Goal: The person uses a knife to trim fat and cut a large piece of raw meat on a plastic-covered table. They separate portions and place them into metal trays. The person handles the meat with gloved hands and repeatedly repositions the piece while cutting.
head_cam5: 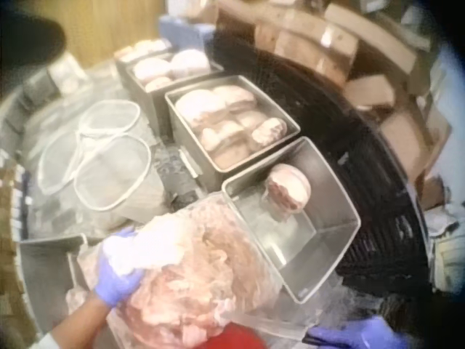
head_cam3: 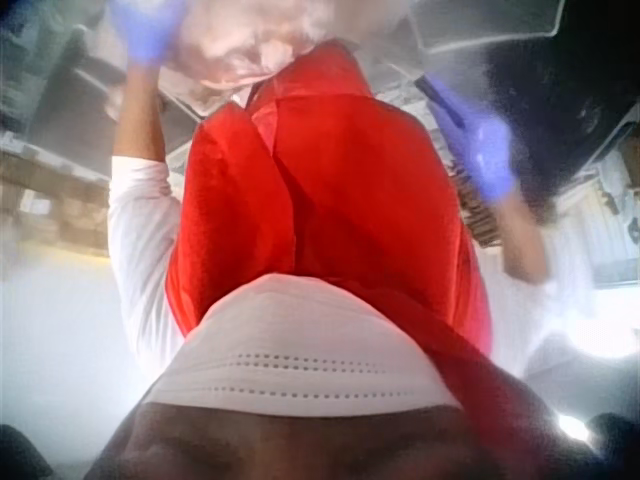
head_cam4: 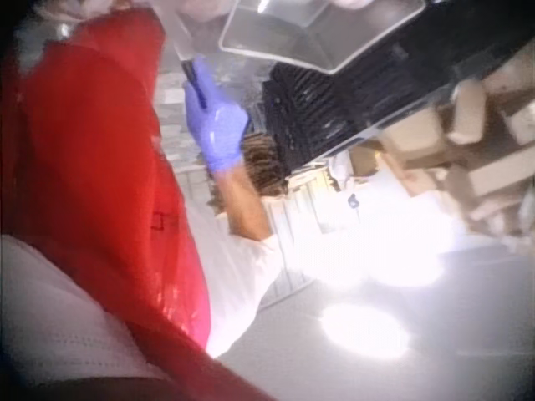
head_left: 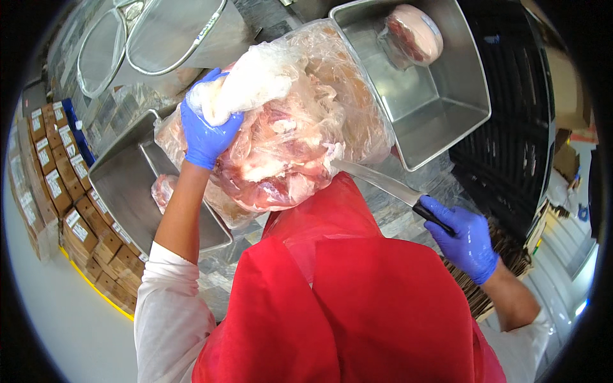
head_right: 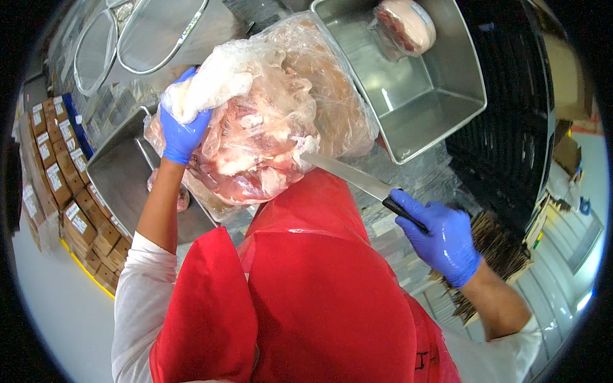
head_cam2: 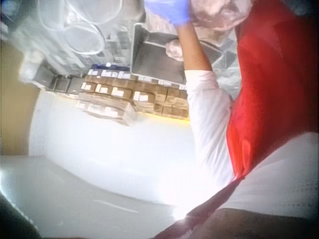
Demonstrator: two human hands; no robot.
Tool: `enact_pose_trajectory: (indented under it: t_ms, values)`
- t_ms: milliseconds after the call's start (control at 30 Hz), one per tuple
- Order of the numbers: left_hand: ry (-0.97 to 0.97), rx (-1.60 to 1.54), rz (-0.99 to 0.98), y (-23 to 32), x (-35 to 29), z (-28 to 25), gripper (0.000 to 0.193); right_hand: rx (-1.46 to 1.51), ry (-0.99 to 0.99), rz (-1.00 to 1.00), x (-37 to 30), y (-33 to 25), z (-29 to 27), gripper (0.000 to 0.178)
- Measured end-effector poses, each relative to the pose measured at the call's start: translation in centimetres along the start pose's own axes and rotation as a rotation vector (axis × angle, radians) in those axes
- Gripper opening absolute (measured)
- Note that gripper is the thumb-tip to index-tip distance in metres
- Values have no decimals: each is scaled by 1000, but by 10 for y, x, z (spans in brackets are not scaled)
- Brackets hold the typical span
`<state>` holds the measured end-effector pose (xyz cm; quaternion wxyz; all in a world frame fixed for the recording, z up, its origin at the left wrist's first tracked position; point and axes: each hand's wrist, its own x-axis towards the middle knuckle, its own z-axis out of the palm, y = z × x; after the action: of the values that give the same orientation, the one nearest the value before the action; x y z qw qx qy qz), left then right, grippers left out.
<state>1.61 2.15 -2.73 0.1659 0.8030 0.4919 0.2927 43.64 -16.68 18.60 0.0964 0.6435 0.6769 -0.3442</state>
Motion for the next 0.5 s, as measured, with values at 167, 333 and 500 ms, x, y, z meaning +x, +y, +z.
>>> enact_pose_trajectory:
  t_ms: [167,333,500]
  values:
    - [-44,52,-34,11,6,-3,44,193,270,116,-46,1,109,47]
    - [14,-18,-102,1,-13,0,39,504,543,104,-51,-4,217,51]
    - [17,25,-152,-6,-18,7,39,628,651,64,-23,3,333,53]
